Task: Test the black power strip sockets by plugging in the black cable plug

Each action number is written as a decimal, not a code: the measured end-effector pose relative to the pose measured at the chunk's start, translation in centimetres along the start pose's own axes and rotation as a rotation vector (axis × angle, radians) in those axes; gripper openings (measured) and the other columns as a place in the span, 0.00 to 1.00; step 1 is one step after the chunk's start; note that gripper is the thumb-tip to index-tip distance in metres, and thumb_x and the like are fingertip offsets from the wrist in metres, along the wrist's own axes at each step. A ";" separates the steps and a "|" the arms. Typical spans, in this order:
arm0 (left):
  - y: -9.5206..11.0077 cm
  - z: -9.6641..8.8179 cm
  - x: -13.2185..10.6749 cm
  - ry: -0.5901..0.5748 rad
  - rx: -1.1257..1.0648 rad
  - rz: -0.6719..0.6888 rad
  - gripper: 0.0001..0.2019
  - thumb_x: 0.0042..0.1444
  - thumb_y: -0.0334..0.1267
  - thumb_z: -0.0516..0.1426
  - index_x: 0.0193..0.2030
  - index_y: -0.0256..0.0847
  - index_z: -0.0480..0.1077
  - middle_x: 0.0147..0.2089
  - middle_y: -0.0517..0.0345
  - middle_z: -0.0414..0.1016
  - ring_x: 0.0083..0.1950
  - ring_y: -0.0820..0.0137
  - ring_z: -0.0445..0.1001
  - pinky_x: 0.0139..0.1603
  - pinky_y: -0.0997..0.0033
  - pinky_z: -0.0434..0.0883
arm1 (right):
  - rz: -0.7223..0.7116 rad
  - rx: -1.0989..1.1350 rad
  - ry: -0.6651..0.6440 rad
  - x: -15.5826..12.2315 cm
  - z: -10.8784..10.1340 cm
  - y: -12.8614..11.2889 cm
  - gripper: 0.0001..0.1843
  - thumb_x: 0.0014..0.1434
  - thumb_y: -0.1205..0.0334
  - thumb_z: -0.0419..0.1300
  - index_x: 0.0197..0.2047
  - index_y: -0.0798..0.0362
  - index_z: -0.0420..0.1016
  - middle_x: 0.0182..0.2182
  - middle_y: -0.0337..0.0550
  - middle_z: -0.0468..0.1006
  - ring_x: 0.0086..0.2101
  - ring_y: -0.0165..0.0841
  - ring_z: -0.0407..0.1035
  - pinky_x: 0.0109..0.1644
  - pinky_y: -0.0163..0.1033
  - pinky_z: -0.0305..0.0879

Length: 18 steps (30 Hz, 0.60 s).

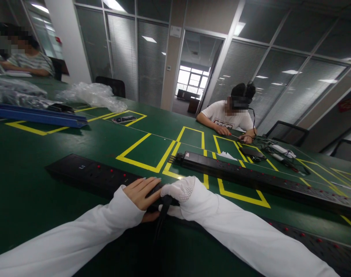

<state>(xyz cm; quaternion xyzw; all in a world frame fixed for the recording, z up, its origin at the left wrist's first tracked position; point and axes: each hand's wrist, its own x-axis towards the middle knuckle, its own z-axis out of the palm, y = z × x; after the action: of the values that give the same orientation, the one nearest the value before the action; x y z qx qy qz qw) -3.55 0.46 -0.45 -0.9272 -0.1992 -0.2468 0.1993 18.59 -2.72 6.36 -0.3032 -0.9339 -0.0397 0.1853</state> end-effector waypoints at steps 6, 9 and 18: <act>0.0 0.1 0.0 -0.006 -0.003 0.002 0.23 0.56 0.47 0.53 0.57 0.41 0.63 0.57 0.41 0.67 0.55 0.52 0.68 0.49 0.53 0.68 | 0.002 -0.003 -0.009 0.0 -0.3 -0.1 0.14 0.55 0.53 0.59 0.44 0.46 0.68 0.27 0.31 0.74 0.25 0.25 0.67 0.26 0.30 0.54; 0.0 -0.1 0.1 -0.015 -0.013 0.003 0.22 0.56 0.45 0.53 0.56 0.41 0.64 0.57 0.40 0.67 0.55 0.52 0.68 0.48 0.53 0.68 | 0.027 0.006 -0.008 0.1 -0.4 -0.3 0.15 0.55 0.53 0.60 0.45 0.45 0.68 0.27 0.31 0.73 0.25 0.25 0.66 0.26 0.30 0.53; 0.0 -0.5 0.2 -0.034 -0.057 -0.007 0.17 0.54 0.40 0.53 0.51 0.39 0.67 0.57 0.39 0.67 0.56 0.50 0.67 0.49 0.51 0.67 | 0.132 -0.090 -0.057 0.5 -1.0 -1.2 0.17 0.54 0.49 0.60 0.45 0.46 0.69 0.27 0.33 0.72 0.26 0.27 0.67 0.26 0.32 0.49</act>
<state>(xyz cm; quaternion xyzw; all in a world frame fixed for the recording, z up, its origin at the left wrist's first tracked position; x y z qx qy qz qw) -3.60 0.26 0.03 -0.9358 -0.1988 -0.2372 0.1687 17.86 -3.56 7.49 -0.3732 -0.9140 -0.0606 0.1471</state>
